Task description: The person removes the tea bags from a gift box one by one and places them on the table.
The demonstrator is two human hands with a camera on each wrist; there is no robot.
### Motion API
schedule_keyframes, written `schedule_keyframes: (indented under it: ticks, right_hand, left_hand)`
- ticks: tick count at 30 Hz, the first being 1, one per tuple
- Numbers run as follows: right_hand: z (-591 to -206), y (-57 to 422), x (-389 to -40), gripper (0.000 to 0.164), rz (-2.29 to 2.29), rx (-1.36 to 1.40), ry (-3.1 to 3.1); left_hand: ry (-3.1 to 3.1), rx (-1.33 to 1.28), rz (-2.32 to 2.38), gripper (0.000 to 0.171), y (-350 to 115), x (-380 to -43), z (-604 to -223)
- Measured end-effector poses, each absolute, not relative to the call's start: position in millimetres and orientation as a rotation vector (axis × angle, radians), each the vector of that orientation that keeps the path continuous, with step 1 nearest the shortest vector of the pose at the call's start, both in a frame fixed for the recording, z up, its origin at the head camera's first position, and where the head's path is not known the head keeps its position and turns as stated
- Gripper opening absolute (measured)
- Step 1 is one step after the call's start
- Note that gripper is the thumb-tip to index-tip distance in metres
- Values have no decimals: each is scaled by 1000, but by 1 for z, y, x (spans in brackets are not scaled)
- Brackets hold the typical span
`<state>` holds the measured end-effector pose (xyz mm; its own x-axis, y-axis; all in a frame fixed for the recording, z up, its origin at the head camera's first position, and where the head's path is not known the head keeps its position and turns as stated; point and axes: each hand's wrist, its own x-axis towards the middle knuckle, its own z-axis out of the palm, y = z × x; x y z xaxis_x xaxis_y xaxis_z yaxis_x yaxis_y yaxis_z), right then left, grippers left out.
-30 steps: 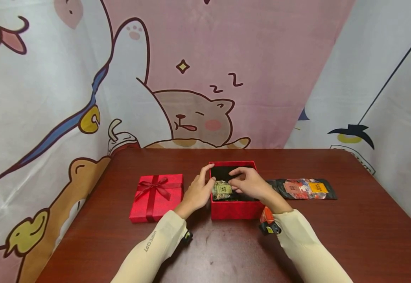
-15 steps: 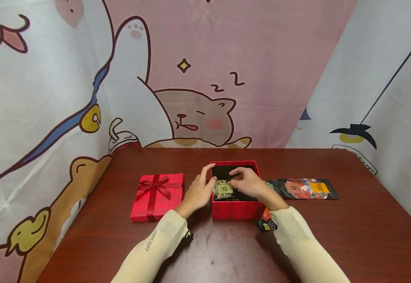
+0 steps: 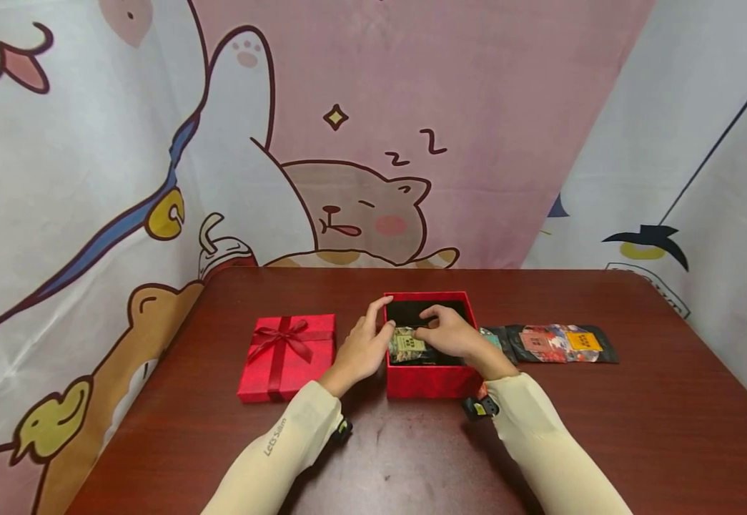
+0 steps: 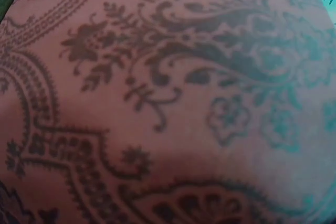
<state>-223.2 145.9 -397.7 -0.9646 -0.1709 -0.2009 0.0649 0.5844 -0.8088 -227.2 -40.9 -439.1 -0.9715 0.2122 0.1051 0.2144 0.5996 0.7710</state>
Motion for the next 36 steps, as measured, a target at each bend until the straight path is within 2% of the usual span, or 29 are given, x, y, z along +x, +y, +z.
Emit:
schedule_keyframes:
  ticks: [15, 36]
  right_hand:
    - [-403, 146, -226, 57, -1310, -43, 2516]
    - [-406, 146, -229, 55, -1331, -13, 2571]
  left_hand:
    - [-2807, -377, -1356, 49, -40, -227, -440]
    - [-2801, -376, -1366, 48, -40, -228, -442]
